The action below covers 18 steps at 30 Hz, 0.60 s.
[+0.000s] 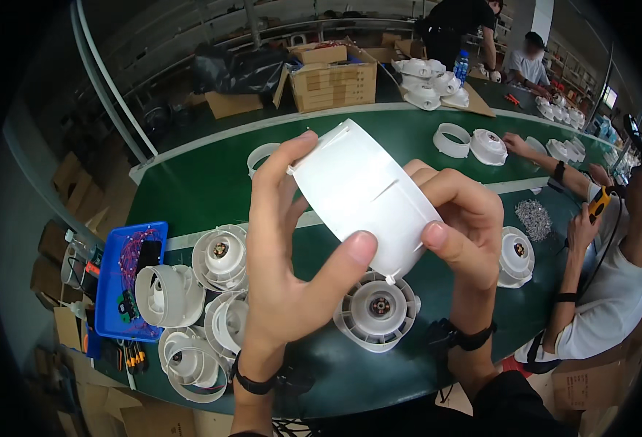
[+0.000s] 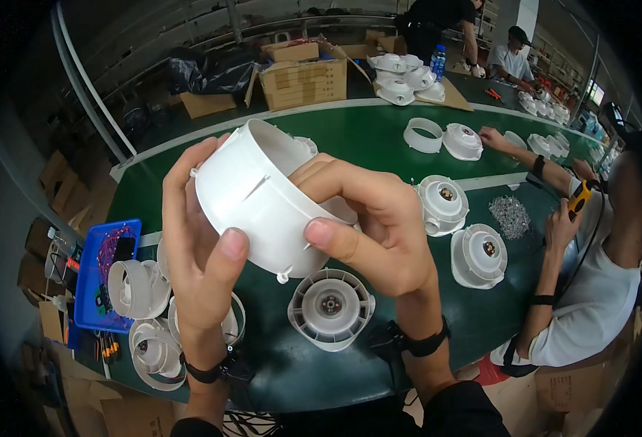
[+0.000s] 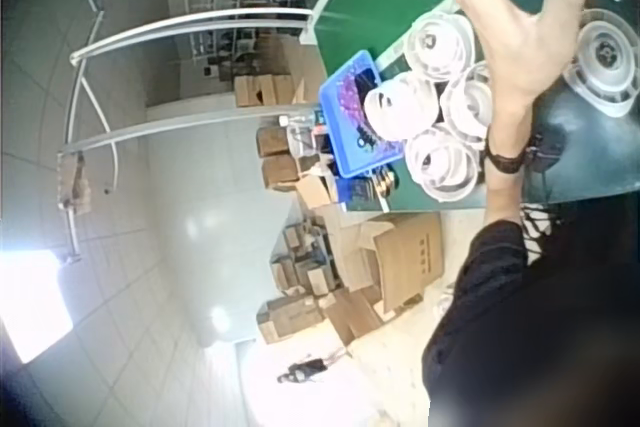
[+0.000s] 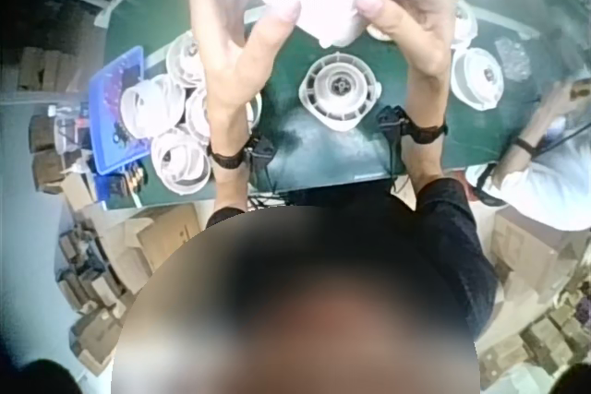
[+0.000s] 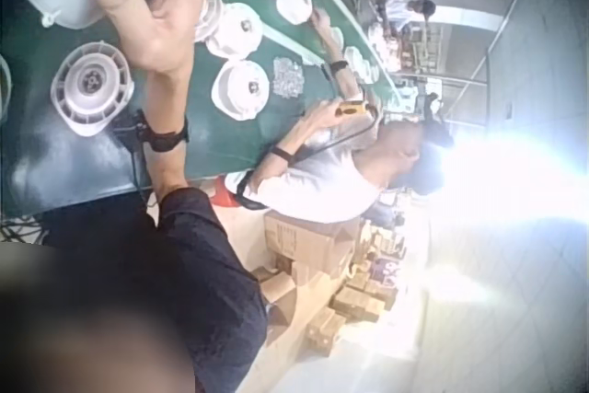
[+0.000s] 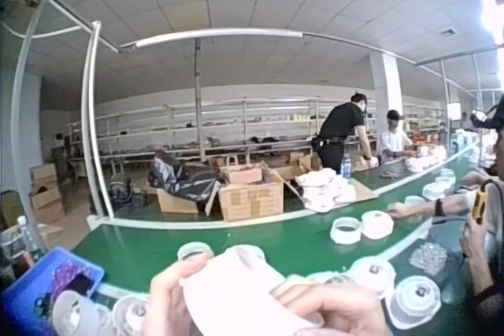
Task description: The person assembles white plastic housing components for electronic devices, likely smoke detectors. They pick up a base unit with internal wiring and a separate white plastic ring, align the parts, and press them together to snap-fit the assembly. The person repeats this process for multiple units, handling them one at a time on a green workbench.
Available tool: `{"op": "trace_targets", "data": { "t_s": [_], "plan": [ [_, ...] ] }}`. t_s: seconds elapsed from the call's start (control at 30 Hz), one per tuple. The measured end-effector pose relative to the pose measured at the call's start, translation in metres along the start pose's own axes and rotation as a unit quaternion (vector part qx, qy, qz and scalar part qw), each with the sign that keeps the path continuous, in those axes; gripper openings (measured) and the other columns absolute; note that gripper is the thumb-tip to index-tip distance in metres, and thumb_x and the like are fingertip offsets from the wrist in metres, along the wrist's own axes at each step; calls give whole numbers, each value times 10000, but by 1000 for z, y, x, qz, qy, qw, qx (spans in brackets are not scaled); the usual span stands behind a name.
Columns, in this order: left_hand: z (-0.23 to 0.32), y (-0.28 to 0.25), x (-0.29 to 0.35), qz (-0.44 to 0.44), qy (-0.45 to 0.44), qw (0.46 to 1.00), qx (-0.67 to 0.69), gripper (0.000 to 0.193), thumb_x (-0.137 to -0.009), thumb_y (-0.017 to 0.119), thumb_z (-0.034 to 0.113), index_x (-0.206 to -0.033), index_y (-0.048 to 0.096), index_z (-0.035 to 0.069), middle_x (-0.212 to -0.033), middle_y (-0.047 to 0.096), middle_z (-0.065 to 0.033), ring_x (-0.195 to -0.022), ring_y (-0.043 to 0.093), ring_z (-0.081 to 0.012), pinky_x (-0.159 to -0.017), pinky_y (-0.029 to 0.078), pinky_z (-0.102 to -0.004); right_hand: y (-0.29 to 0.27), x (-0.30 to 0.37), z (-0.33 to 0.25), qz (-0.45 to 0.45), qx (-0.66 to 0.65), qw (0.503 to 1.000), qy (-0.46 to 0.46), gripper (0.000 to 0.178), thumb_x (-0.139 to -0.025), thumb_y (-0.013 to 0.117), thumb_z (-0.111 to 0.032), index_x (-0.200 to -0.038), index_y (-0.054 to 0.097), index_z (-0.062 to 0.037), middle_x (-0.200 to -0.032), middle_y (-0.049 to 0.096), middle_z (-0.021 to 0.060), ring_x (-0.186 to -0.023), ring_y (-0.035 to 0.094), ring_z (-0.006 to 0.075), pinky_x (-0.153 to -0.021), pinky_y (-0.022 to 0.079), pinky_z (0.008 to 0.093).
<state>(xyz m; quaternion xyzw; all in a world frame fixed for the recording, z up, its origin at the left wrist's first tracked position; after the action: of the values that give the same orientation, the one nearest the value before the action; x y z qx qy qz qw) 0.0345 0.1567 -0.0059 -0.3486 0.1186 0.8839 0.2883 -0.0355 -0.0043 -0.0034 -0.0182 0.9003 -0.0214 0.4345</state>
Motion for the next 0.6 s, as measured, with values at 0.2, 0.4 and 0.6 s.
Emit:
{"op": "trace_targets", "data": {
  "t_s": [0.2, 0.4, 0.6],
  "plan": [
    [-7, -7, -4, 34, -2, 999, 6, 487, -998, 518, 133, -1429, 375, -43, -1412, 496, -225, -1321, 499, -300, -1100, 385, -409, -5, 0, 2, -5, 15, 1000, -21, 197, -856, 643, -93, -950, 661, 80, -986, 669, 190, -917, 603, 241, -812, 460, 340],
    [-6, -10, -4, 18, -28, 999, -1, 492, -1004, 500, 136, -1447, 383, -43, -1429, 488, -238, -1344, 479, -292, -1107, 384, -406, -16, 1, 0, 3, 34, 999, -31, 212, -852, 656, -101, -958, 666, 82, -982, 672, 185, -931, 604, 254, -820, 462, 354],
    [-8, -9, -1, -41, 7, 998, -55, 811, -787, 742, 196, -1463, 371, -55, -1466, 413, -240, -1361, 449, -350, -1090, 401, -481, -12, -4, -3, -36, 88, 994, -56, 217, -846, 670, -102, -951, 670, 88, -910, 676, 186, -912, 610, 276, -821, 469, 371]
  ]
}}
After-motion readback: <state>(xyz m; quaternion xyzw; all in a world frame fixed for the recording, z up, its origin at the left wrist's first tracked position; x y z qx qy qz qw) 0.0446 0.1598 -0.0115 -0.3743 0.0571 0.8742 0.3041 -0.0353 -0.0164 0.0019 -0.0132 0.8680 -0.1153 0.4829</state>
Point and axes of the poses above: each hand's wrist, its own x-axis away from the middle knuckle, its own y-axis out of the palm, z = x × y, the point moved 5 cm from there along -x, towards the middle knuckle
